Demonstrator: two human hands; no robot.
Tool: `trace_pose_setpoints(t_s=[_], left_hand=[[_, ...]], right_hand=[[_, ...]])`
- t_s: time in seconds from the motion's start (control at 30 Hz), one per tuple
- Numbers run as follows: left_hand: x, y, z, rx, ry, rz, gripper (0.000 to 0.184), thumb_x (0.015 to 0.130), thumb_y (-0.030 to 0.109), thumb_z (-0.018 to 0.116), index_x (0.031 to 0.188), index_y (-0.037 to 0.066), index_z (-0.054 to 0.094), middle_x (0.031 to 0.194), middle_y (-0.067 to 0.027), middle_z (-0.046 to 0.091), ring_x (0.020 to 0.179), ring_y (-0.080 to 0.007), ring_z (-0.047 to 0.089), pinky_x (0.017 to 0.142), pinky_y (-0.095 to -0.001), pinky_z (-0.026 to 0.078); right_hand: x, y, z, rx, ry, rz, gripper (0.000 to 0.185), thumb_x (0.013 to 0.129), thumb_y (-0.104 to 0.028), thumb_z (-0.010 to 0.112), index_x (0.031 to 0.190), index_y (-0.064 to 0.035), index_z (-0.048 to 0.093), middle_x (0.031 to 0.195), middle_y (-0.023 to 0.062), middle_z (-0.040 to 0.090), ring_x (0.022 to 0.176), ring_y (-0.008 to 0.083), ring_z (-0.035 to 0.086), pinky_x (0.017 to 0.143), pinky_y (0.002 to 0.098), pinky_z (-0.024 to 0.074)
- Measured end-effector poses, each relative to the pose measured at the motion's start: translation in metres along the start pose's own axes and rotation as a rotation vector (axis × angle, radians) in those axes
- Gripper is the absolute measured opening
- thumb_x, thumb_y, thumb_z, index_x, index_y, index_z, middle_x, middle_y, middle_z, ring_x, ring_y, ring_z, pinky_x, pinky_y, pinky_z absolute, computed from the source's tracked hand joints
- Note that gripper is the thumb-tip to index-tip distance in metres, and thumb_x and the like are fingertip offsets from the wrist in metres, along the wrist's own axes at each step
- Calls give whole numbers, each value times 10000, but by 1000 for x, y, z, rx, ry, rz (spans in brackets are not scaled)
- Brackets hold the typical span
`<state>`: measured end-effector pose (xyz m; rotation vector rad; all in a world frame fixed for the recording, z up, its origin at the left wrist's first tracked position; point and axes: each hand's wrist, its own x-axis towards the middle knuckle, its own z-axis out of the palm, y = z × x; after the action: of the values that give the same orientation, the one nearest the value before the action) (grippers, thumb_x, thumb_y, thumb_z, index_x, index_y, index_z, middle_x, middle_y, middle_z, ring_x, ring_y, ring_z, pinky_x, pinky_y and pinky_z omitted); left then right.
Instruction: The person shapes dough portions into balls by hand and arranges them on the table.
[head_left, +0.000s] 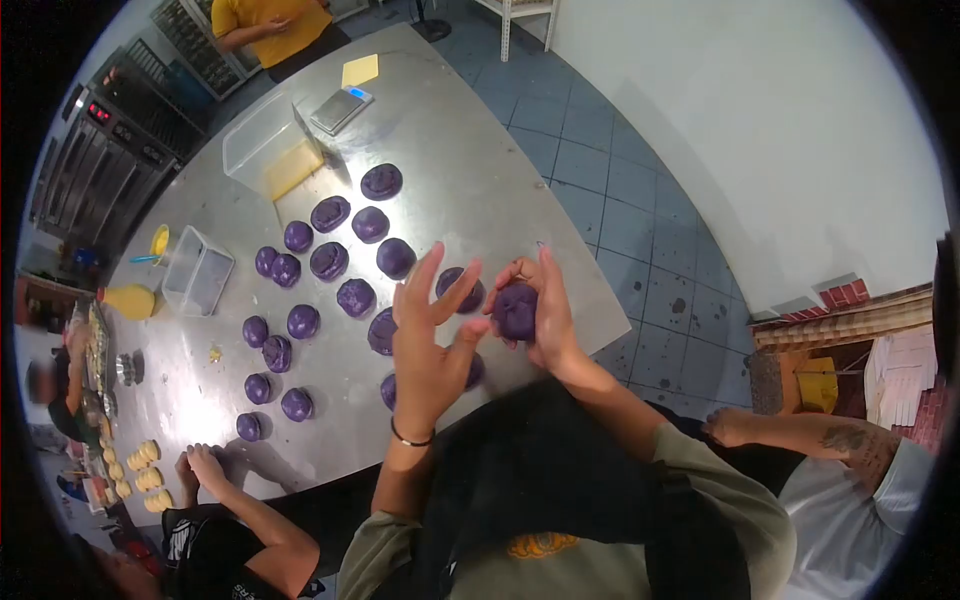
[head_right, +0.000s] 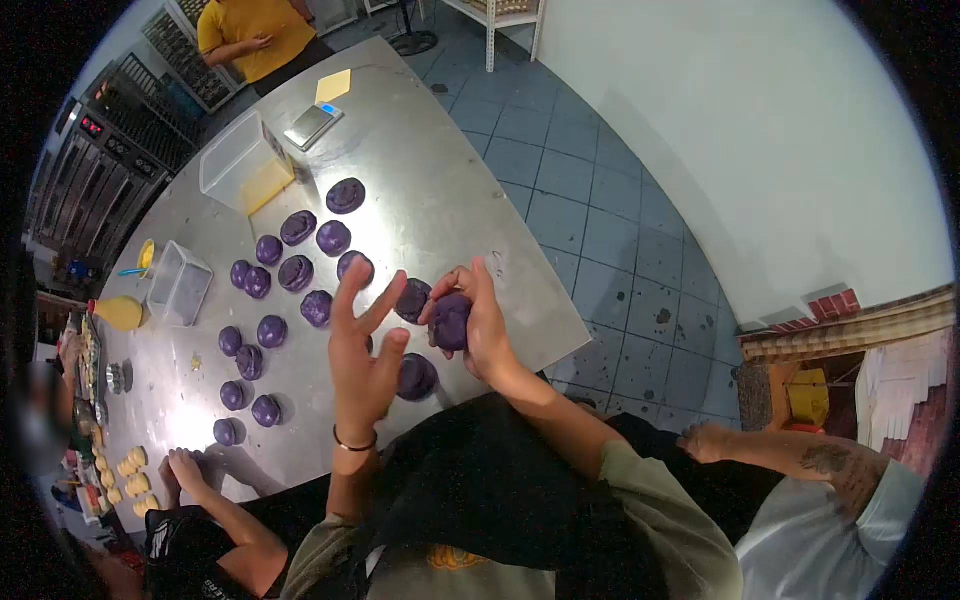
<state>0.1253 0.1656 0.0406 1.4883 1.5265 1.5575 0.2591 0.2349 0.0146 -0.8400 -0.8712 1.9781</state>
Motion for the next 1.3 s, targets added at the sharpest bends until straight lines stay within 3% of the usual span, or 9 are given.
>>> trace_pose_setpoints(t_s=[0.17, 0.33, 0.43, 0.53, 0.7, 0.8, 1.0, 1.13, 1.3], left_hand=[[7, -11, -1, 284, -204, 165, 647, 757, 240, 764, 1295, 26, 475, 1038, -60, 666, 1070, -227, 573, 925, -356, 419], [5, -17, 1, -8, -200, -106, 575, 789, 238, 747, 1267, 28, 505, 1121, -31, 626, 1133, -178, 555, 893, -299, 449], [-10, 4, 5, -548, 9, -85, 568, 904, 487, 552, 1260, 45, 526, 1225, -59, 586, 1274, -238, 462, 1020, -416, 358], [-20, 14, -11, 299, -357, 29, 920, 858, 746, 65, 1365, 83, 452, 1443, -74, 412, 1418, -319, 215, 1061, -621, -80], [-31, 11, -19, 205, -263, -16, 925, 859, 742, 68, 1396, 72, 411, 1450, -94, 415, 1409, -322, 230, 1074, -614, -15], [-44, 6, -35, -62, 93, 2, 997, 838, 762, 45, 1448, -1, 245, 1402, -193, 447, 1331, -337, 373, 1127, -432, 121], [-113, -26, -69, 238, 425, -146, 639, 939, 427, 463, 1370, -32, 355, 1341, -254, 454, 1261, -345, 422, 1075, -410, 275], [-174, -49, -85, 649, 556, -414, 530, 826, 91, 632, 1313, 5, 441, 1283, -195, 500, 1188, -342, 487, 1020, -382, 367], [-196, -69, -88, 623, 722, -432, 501, 806, 74, 656, 1268, 11, 471, 1231, -190, 523, 1100, -339, 528, 927, -381, 441]], right_hand=[[-1, -1, 5, -53, -266, 173, 668, 921, -672, 204, 900, -77, 506, 724, 89, 588, 450, 150, 496, 350, 239, 348], [0, 6, -3, 95, -259, 329, 677, 902, -698, 222, 921, -95, 531, 726, 50, 578, 458, 149, 506, 342, 235, 329], [0, 1, -6, 54, -261, 306, 669, 899, -702, 228, 896, -106, 532, 707, 43, 563, 458, 158, 521, 335, 240, 331], [0, -1, -1, 23, -222, 291, 666, 905, -694, 218, 863, -105, 526, 693, 63, 581, 451, 166, 544, 325, 247, 339], [4, 9, -5, -24, -239, 354, 633, 928, -656, 230, 858, -99, 521, 718, 100, 615, 506, 180, 587, 347, 257, 376], [7, 14, 6, -146, -232, 388, 601, 937, -636, 243, 915, -102, 519, 792, 110, 631, 513, 201, 590, 368, 272, 400], [39, 41, 25, -617, -609, 408, 262, 869, -215, 570, 1075, -56, 533, 1042, 122, 552, 930, 210, 586, 818, 325, 472], [46, 42, 88, -1192, -1045, -129, 336, 787, -168, 654, 1096, -63, 575, 1038, 126, 536, 979, 254, 558, 839, 351, 448], [62, 98, 155, -1242, -1189, -406, 341, 754, -136, 670, 1075, -52, 589, 1040, 158, 535, 959, 324, 539, 835, 388, 450]])
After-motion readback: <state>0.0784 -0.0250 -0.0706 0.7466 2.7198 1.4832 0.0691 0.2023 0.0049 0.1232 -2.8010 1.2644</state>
